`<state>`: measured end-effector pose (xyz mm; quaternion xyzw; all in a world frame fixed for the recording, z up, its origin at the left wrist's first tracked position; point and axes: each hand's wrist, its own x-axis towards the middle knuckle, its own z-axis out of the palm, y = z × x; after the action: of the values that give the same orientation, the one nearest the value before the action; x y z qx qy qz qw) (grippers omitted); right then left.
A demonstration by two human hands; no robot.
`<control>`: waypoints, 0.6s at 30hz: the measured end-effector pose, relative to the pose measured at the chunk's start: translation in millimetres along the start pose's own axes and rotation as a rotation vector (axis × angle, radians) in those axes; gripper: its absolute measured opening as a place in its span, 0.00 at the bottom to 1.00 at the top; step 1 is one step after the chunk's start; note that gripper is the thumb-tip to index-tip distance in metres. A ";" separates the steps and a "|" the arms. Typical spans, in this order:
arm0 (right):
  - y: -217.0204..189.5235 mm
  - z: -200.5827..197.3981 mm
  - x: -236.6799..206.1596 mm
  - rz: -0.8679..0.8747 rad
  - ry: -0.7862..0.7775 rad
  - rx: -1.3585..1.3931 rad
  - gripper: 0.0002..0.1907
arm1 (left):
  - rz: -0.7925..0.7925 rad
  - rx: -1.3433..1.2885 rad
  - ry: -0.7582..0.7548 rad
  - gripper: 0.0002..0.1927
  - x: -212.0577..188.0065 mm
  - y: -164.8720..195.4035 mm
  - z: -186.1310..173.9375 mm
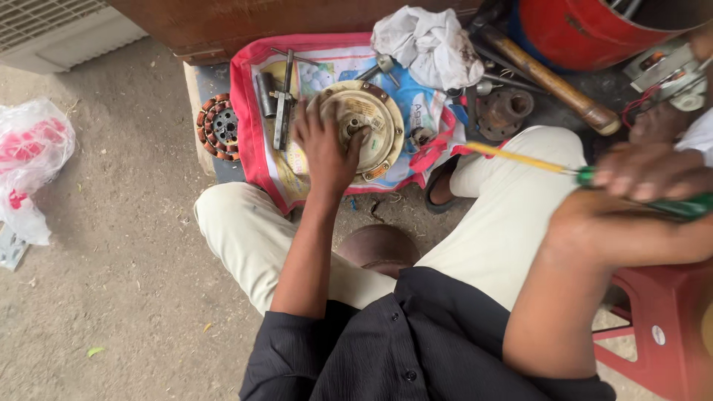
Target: The person sits on the ground and uses a screwdriver to adjust a small cylindrical part on a motor component. They then use pliers to manipulate wires and continue adjusting the part with the screwdriver.
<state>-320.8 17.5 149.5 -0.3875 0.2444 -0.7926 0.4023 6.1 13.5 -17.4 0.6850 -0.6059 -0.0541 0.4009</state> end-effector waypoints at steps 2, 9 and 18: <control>-1.7 -30.6 14.6 -0.036 0.097 0.061 0.20 | 0.046 -0.341 -0.017 0.21 -5.4 5.6 6.0; 67.2 -78.1 22.9 0.330 0.475 0.140 0.08 | -0.260 -0.707 0.007 0.13 -11.7 6.1 19.4; 123.6 -71.4 -9.0 0.641 0.812 0.196 0.13 | -0.382 -0.656 0.102 0.20 -2.2 22.4 12.5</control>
<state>-319.9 -38.5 17.9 0.0845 0.4118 -0.7353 0.5317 -19.0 10.6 -13.0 0.6226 -0.3971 -0.2850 0.6111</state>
